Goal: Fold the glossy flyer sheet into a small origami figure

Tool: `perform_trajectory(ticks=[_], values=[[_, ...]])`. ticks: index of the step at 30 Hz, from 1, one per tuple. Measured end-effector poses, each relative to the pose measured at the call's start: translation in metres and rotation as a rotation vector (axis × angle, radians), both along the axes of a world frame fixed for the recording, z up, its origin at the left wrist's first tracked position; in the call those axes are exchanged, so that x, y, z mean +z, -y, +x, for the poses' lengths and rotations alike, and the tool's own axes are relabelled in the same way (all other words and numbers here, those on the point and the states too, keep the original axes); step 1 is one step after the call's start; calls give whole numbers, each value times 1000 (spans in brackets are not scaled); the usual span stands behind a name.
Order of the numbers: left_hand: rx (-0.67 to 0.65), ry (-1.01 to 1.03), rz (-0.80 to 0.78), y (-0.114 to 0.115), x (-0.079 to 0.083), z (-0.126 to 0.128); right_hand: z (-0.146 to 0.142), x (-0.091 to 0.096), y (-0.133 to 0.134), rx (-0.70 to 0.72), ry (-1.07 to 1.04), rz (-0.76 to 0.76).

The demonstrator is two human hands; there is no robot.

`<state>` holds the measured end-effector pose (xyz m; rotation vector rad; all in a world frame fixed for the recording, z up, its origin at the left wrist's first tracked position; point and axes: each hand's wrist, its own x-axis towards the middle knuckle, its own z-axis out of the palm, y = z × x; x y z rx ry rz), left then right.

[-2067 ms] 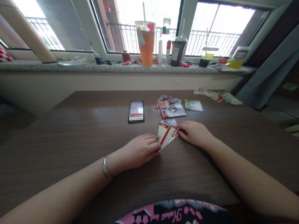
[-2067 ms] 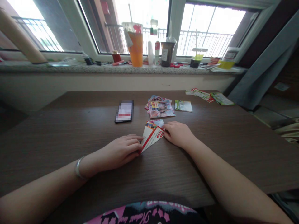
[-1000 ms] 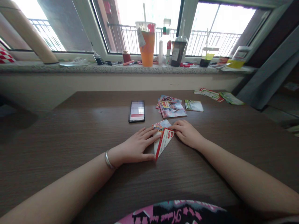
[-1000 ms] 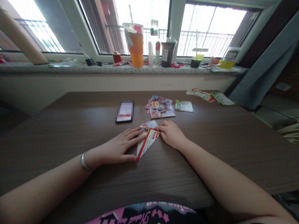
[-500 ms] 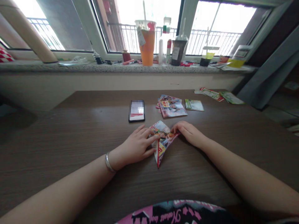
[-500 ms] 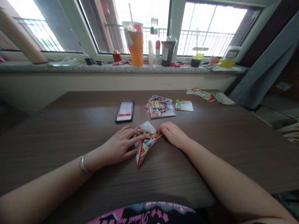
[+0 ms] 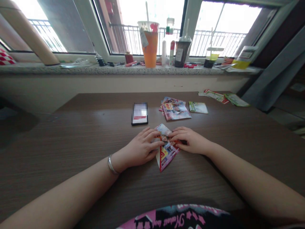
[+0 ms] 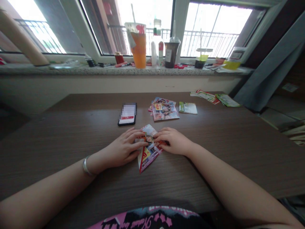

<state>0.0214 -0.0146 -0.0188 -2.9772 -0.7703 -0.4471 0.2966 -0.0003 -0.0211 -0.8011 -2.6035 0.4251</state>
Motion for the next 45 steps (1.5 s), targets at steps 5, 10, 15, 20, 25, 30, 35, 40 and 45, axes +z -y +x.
perform_trajectory(ticks=[5, 10, 15, 20, 25, 30, 35, 40, 45], values=[[18, 9, 94, 0, 4, 0, 0, 5, 5, -54, 123, 106], [50, 5, 153, -7, 5, -8, -1, 11, 9, -103, 216, 206], [77, 1, 158, -12, 7, -12, 3, 15, 9, -128, 251, 214], [75, -24, 98, -15, 4, -13, 7, 13, 6, -101, 260, 238], [97, -9, 36, -16, 0, -14, 5, 13, 5, -48, 260, 285], [118, -37, 24, -16, 1, -14, 1, 15, 9, -29, 289, 275], [124, -88, 37, -15, 3, -13, 1, 17, 11, -54, 354, 284], [151, -74, 25, -12, 1, -11, 5, 18, 10, -125, 402, 293], [207, -34, 24, -15, -3, -13, 9, 17, 10, -229, 378, 222]])
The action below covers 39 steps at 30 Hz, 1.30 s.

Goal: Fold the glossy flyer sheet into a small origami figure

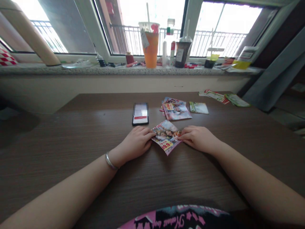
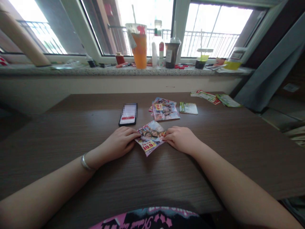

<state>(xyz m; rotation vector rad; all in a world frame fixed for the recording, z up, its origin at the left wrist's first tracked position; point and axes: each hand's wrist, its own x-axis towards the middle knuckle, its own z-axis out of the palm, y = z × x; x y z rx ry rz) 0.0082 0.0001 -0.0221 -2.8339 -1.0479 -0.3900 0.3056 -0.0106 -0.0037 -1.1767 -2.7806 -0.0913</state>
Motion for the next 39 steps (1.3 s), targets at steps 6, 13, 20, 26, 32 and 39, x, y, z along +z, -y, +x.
perform_trajectory(ticks=[6, 13, 20, 26, 32, 39], values=[[59, -11, 71, -4, 1, -3, 2, -2, -1, -61, -55, -56], [116, -7, 72, -3, 3, -2, 3, -7, -7, -177, -207, -180], [199, 110, -81, -3, 2, 0, -10, -15, -5, -394, -434, -321], [259, 100, -87, -2, 3, 3, -20, -13, -2, -461, -395, -322], [228, 27, -54, -4, 4, 4, -22, -11, -1, -457, -327, -317], [181, -49, 9, -2, 5, 2, -19, -12, -2, -405, -297, -308]])
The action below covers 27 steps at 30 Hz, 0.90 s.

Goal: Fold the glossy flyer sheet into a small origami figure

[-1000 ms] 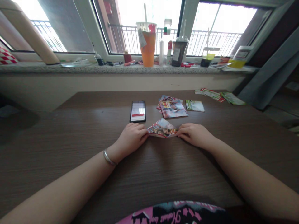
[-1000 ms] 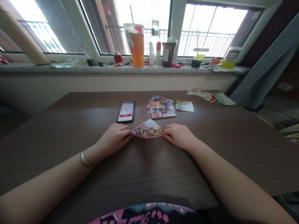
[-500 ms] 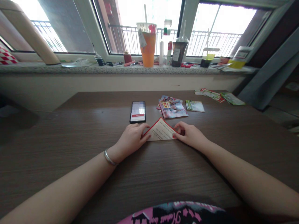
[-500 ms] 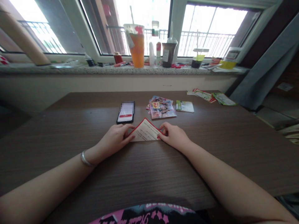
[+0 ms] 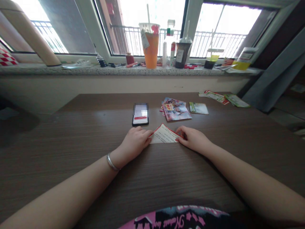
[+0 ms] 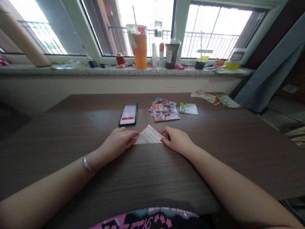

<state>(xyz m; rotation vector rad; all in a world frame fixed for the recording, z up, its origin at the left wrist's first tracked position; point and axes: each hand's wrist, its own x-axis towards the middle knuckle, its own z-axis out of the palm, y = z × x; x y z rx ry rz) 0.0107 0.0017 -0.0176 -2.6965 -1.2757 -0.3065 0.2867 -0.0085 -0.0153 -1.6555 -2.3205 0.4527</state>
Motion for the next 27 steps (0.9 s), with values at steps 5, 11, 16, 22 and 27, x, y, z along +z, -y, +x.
perform_trajectory(ticks=[5, 11, 16, 22, 27], values=[[14, -13, 41, 2, 0, 1, 2, 0, 0, 33, -11, 17], [-4, 126, -11, 0, -4, -2, 6, -5, -2, 38, -102, 52], [27, 321, -143, -2, -6, -5, 8, -10, -5, -8, -257, 69], [-37, 467, -167, -4, -8, -7, 7, -9, -3, -17, -339, 129], [-108, 505, -65, -6, -8, -8, 8, -7, -1, 89, -329, 221]])
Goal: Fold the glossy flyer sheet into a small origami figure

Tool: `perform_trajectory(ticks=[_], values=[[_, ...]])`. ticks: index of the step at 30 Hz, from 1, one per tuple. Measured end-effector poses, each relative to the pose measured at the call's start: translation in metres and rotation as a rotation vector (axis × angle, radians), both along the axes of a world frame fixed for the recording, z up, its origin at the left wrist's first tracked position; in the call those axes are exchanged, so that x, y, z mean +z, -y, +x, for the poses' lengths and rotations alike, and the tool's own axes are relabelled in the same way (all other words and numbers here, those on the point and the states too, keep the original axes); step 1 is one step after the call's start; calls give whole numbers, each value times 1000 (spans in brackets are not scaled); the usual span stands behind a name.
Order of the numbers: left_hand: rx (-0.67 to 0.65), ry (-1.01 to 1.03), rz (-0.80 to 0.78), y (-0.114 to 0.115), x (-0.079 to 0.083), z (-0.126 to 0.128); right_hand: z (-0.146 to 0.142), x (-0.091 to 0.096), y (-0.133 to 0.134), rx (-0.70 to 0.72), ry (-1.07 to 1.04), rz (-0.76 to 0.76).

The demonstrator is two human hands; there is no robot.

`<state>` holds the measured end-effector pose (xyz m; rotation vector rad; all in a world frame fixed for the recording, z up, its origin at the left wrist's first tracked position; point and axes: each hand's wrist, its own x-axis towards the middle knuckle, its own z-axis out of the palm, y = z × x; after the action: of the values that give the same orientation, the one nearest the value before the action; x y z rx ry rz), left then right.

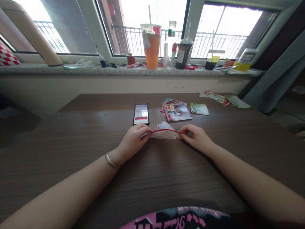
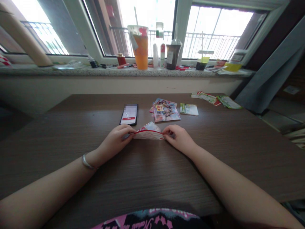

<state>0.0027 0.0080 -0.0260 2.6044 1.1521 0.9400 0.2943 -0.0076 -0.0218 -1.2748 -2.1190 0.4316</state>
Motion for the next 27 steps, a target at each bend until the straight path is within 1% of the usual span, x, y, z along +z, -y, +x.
perform_trajectory(ticks=[2, 5, 7, 9, 12, 16, 21, 27], values=[[-7, 13, 42, -1, 0, 0, 0, 1, 0, 53, 8, 48], [-45, 13, 73, -2, -1, 1, 1, 3, 0, 185, 42, 111], [-79, 4, 78, -2, -1, 2, 1, 4, 0, 270, 74, 134], [-113, -23, 85, -1, 0, 2, 1, 4, 0, 321, 106, 142], [-176, -104, 101, 2, 3, 3, 1, 5, 0, 354, 152, 149], [-238, -190, 127, 5, 4, 5, 1, 5, 1, 362, 223, 150], [-287, -215, 103, 7, 5, 7, -2, 6, 3, 369, 290, 155], [-391, -252, 66, 12, 15, 10, -4, 6, 3, 416, 347, 206]])
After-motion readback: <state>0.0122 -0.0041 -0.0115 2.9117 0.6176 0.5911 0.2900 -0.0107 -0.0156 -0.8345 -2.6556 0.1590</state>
